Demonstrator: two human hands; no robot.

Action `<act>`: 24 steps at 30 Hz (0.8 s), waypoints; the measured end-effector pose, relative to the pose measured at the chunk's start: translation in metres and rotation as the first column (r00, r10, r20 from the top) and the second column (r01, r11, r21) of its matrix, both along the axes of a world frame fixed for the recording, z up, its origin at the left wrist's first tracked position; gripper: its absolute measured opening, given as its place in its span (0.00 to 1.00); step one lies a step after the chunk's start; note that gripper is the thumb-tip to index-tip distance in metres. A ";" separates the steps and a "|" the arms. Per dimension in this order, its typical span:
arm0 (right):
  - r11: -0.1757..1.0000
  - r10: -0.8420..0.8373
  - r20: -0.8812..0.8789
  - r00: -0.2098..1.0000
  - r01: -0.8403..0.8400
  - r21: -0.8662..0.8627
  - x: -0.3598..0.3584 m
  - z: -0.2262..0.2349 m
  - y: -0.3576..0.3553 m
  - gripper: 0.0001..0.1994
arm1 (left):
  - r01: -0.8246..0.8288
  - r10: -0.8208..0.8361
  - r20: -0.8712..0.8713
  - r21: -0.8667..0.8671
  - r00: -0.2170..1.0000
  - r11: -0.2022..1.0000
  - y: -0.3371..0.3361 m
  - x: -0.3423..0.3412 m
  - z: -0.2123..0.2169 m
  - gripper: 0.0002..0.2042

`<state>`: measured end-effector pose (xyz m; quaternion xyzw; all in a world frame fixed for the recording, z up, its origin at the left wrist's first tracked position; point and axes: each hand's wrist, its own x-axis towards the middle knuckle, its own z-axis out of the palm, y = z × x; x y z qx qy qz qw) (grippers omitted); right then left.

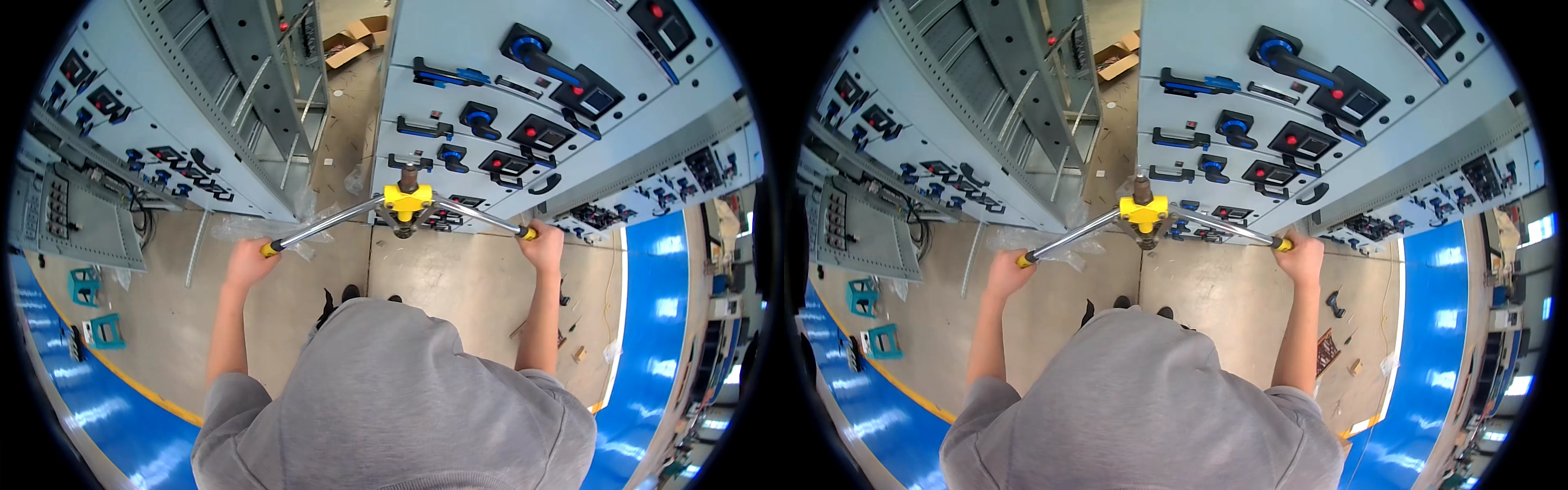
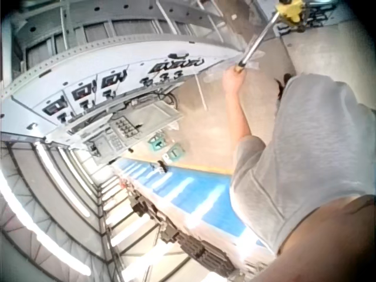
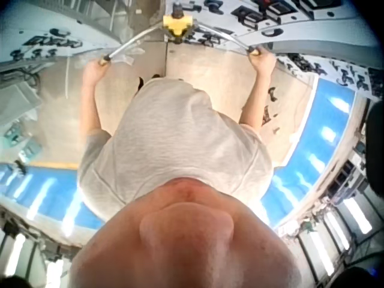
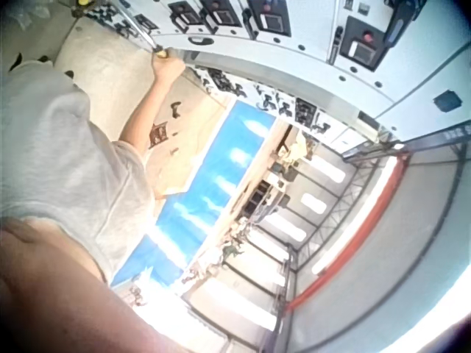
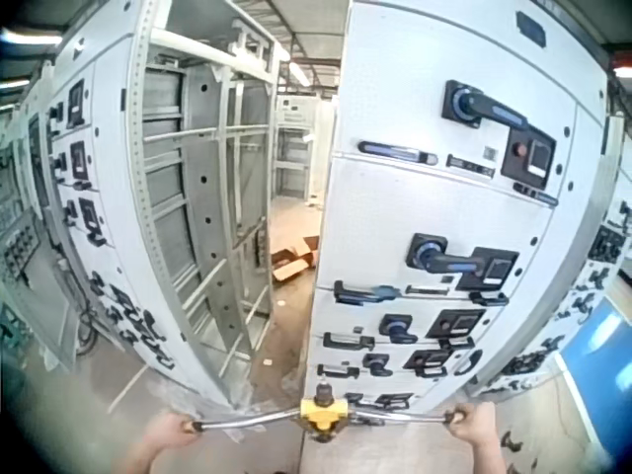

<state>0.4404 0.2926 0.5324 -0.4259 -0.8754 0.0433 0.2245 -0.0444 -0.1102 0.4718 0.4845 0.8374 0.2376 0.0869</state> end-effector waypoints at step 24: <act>0.728 -0.396 0.111 0.911 0.386 -0.568 -0.080 -0.053 -0.033 0.19 | -0.212 0.244 0.454 -0.121 0.857 0.970 0.125 0.057 -0.040 0.19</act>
